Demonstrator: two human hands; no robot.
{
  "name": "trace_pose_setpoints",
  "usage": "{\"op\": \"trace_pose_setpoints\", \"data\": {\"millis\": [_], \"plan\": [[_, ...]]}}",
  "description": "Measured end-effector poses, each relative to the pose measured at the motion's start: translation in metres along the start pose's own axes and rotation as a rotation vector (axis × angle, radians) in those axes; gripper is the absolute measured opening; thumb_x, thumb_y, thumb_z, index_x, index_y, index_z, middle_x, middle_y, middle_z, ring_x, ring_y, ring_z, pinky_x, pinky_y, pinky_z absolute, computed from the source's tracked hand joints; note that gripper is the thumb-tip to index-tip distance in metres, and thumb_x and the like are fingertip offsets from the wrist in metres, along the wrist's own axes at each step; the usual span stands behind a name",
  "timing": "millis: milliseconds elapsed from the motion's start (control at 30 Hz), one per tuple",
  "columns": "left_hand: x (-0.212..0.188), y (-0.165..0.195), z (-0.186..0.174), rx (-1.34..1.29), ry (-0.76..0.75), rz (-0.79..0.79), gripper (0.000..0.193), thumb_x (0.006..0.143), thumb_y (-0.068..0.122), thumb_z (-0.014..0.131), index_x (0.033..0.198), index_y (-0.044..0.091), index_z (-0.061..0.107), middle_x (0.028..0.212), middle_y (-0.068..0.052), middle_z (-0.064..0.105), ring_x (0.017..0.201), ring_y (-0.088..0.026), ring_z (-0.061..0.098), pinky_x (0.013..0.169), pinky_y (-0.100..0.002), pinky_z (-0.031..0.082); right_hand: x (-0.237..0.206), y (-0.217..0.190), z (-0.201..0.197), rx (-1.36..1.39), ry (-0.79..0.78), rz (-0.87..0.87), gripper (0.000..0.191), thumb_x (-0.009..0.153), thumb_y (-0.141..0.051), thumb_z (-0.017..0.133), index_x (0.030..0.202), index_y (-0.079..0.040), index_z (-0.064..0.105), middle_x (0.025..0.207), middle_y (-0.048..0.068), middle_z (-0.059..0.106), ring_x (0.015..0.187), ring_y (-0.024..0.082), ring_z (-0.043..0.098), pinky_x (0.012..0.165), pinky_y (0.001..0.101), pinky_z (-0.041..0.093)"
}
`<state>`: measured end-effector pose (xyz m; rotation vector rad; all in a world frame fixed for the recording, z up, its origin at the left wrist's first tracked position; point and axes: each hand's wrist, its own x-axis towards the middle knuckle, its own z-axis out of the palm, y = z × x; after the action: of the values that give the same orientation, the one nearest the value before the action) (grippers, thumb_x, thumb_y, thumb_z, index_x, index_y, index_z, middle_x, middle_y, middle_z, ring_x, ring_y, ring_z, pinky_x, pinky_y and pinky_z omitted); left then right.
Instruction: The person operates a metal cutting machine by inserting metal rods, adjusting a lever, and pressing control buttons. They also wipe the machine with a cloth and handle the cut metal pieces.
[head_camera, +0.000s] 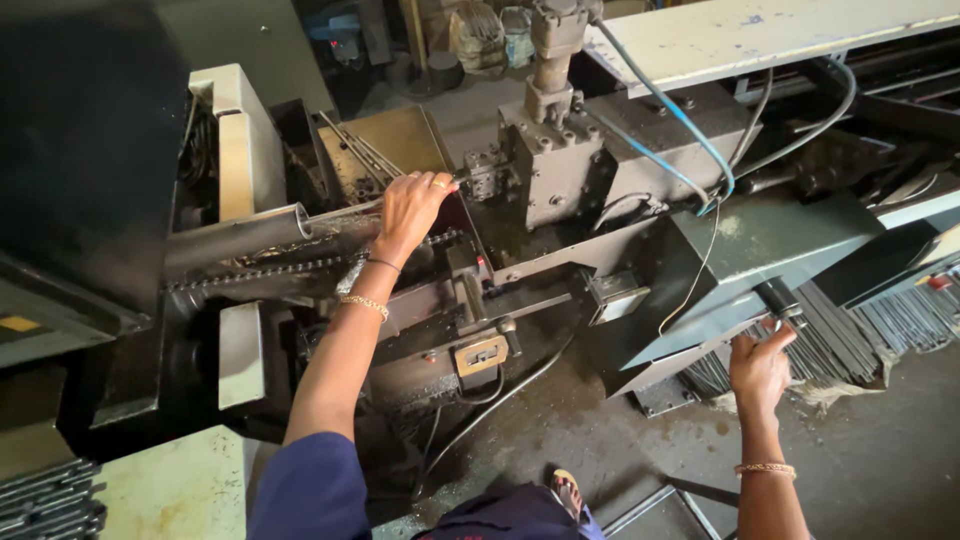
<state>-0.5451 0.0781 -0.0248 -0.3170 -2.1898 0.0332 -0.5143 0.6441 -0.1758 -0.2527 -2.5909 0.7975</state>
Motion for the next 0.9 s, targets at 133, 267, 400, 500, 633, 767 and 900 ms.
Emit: {"op": "trace_pose_setpoints", "data": {"millis": [133, 267, 400, 500, 633, 767, 900], "plan": [[-0.003, -0.001, 0.001, -0.003, 0.032, 0.017, 0.017, 0.094, 0.030, 0.071, 0.088, 0.014, 0.066, 0.076, -0.002, 0.064, 0.075, -0.021, 0.066, 0.066, -0.037, 0.052, -0.001, 0.003, 0.003, 0.035, 0.014, 0.015, 0.048, 0.102, -0.025, 0.055, 0.141, -0.007, 0.035, 0.089, 0.031, 0.067, 0.089, 0.055, 0.063, 0.086, 0.0611, 0.045], [-0.001, -0.003, 0.003, -0.004, 0.014, 0.002, 0.018, 0.094, 0.030, 0.072, 0.087, 0.013, 0.066, 0.073, -0.003, 0.063, 0.074, -0.021, 0.066, 0.064, -0.037, 0.050, 0.003, 0.007, 0.007, 0.124, 0.003, 0.018, 0.047, 0.099, -0.021, 0.052, 0.140, -0.006, 0.035, 0.087, 0.030, 0.068, 0.088, 0.054, 0.064, 0.088, 0.0625, 0.045], [0.000, -0.001, 0.006, -0.005, 0.020, 0.002, 0.018, 0.095, 0.029, 0.071, 0.088, 0.013, 0.065, 0.075, -0.003, 0.064, 0.076, -0.022, 0.065, 0.066, -0.038, 0.051, 0.007, 0.011, 0.006, -0.144, 0.010, -0.016, 0.059, 0.105, -0.025, 0.056, 0.150, 0.000, 0.028, 0.087, 0.037, 0.062, 0.083, 0.058, 0.061, 0.082, 0.0636, 0.045], [-0.002, 0.002, 0.005, -0.021, 0.012, 0.010, 0.017, 0.095, 0.028, 0.071, 0.088, 0.014, 0.065, 0.076, -0.002, 0.064, 0.076, -0.021, 0.065, 0.066, -0.038, 0.050, 0.003, 0.008, 0.004, 0.008, 0.032, -0.025, 0.041, 0.101, -0.017, 0.052, 0.136, -0.004, 0.035, 0.089, 0.031, 0.064, 0.086, 0.056, 0.062, 0.088, 0.0645, 0.044], [0.000, 0.003, 0.003, -0.007, 0.016, 0.000, 0.015, 0.094, 0.028, 0.071, 0.088, 0.014, 0.066, 0.076, -0.001, 0.065, 0.077, -0.021, 0.066, 0.067, -0.038, 0.049, 0.001, 0.008, 0.004, 0.092, 0.052, -0.052, 0.042, 0.100, -0.014, 0.053, 0.137, -0.005, 0.036, 0.098, 0.033, 0.065, 0.089, 0.057, 0.061, 0.084, 0.0660, 0.042], [0.002, 0.003, 0.006, -0.017, -0.008, 0.011, 0.017, 0.096, 0.028, 0.071, 0.089, 0.014, 0.067, 0.076, -0.003, 0.065, 0.077, -0.022, 0.065, 0.069, -0.038, 0.049, 0.007, 0.015, 0.004, 0.035, 0.047, -0.029, 0.045, 0.100, -0.015, 0.053, 0.141, -0.007, 0.036, 0.099, 0.034, 0.065, 0.089, 0.057, 0.061, 0.085, 0.0646, 0.044], [-0.002, 0.004, 0.008, -0.020, -0.010, 0.008, 0.017, 0.099, 0.028, 0.071, 0.092, 0.013, 0.068, 0.079, -0.002, 0.065, 0.078, -0.021, 0.064, 0.071, -0.038, 0.050, 0.008, 0.025, 0.009, -0.027, 0.163, -0.191, 0.050, 0.096, -0.010, 0.053, 0.140, 0.001, 0.032, 0.110, 0.034, 0.066, 0.087, 0.056, 0.062, 0.080, 0.0630, 0.045]]}}
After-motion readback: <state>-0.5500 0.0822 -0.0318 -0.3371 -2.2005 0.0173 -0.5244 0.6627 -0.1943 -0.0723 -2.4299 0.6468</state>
